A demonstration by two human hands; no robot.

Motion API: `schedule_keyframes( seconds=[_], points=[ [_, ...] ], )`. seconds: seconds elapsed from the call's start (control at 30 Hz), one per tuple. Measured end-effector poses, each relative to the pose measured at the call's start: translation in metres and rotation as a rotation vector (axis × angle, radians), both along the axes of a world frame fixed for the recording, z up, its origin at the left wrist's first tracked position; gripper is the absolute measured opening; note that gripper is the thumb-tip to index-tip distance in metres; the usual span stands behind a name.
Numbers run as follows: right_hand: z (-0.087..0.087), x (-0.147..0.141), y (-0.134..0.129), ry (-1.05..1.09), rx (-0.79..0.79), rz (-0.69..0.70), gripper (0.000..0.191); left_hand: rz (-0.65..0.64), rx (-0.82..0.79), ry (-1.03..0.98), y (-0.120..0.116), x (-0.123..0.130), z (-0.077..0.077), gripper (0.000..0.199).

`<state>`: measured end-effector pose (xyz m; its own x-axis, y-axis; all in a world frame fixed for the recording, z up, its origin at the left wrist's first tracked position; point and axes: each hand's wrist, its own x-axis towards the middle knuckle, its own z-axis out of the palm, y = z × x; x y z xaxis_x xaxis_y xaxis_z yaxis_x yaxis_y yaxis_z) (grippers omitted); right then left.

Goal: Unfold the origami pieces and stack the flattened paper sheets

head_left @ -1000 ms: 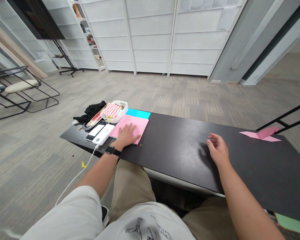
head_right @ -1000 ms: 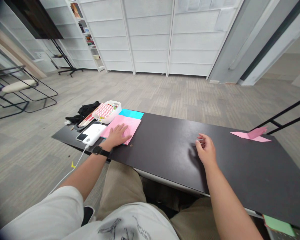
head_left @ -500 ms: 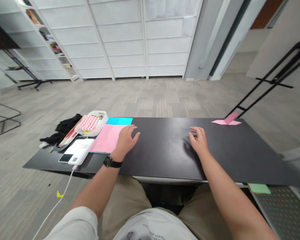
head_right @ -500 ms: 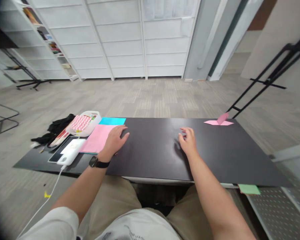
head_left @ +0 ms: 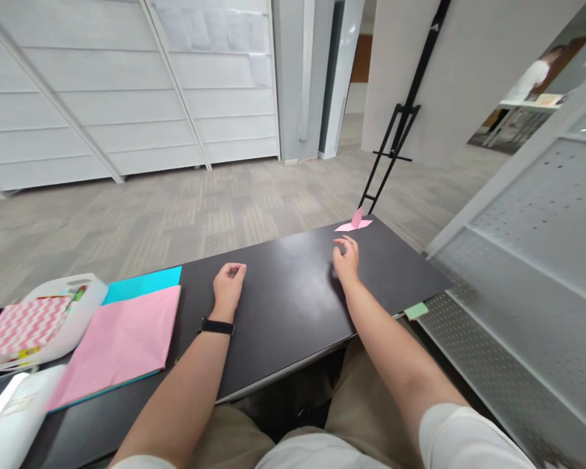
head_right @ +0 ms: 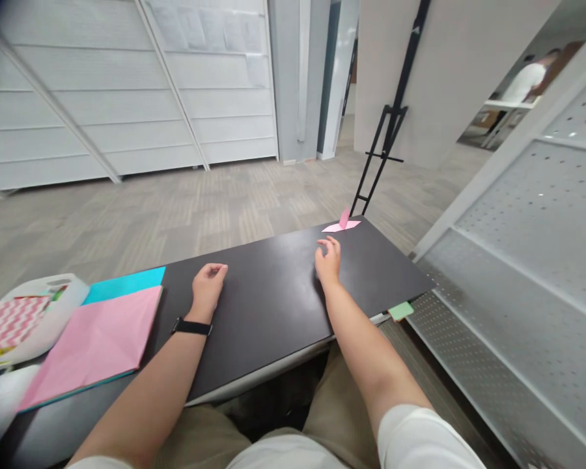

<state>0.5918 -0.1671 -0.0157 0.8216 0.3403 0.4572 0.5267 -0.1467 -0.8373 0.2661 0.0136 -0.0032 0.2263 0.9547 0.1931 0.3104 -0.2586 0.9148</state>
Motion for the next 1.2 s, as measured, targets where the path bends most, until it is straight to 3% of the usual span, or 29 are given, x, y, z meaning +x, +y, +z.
schedule_keyframes(
  seconds=[0.13, 0.3, 0.4, 0.5, 0.57, 0.63, 0.73, 0.83, 0.93, 1.03, 1.2],
  points=[
    [0.010, 0.054, -0.002, -0.006, -0.073, -0.104, 0.035, -0.032, -0.074, -0.092, -0.001, 0.001, 0.000, 0.034],
    [0.020, 0.126, 0.009, 0.018, -0.319, -0.118, 0.039, -0.069, -0.062, -0.130, -0.006, 0.008, 0.002, 0.032],
    [0.023, 0.146, 0.022, 0.050, -0.388, -0.095, 0.039, -0.089, -0.064, -0.130, -0.007, 0.010, 0.003, 0.030],
    [0.026, 0.144, 0.036, 0.065, -0.408, -0.081, 0.042, -0.086, -0.058, -0.181, -0.009, 0.011, 0.006, 0.027],
    [0.029, 0.125, 0.050, 0.054, -0.397, -0.071, 0.045, -0.081, -0.045, -0.224, -0.010, 0.011, 0.008, 0.025],
    [0.033, 0.089, 0.067, 0.016, -0.355, -0.011, 0.043, -0.083, -0.022, -0.276, -0.009, 0.011, 0.010, 0.024],
    [0.041, 0.007, 0.092, -0.055, -0.196, 0.327, 0.030, -0.077, 0.005, -0.402, -0.005, 0.009, 0.011, 0.026],
    [0.049, -0.081, 0.109, 0.042, -0.099, 0.703, 0.023, -0.133, -0.023, -0.489, -0.001, 0.004, 0.013, 0.034],
    [0.053, -0.141, 0.114, 0.104, -0.071, 0.911, 0.020, -0.234, -0.063, -0.517, -0.001, -0.001, 0.015, 0.038],
    [0.052, -0.165, 0.111, 0.103, -0.021, 0.936, 0.018, -0.255, -0.100, -0.512, -0.004, -0.004, 0.015, 0.038],
    [0.047, -0.162, 0.102, 0.164, 0.063, 0.942, 0.010, -0.317, -0.058, -0.425, -0.004, -0.002, 0.010, 0.026]
  ],
)
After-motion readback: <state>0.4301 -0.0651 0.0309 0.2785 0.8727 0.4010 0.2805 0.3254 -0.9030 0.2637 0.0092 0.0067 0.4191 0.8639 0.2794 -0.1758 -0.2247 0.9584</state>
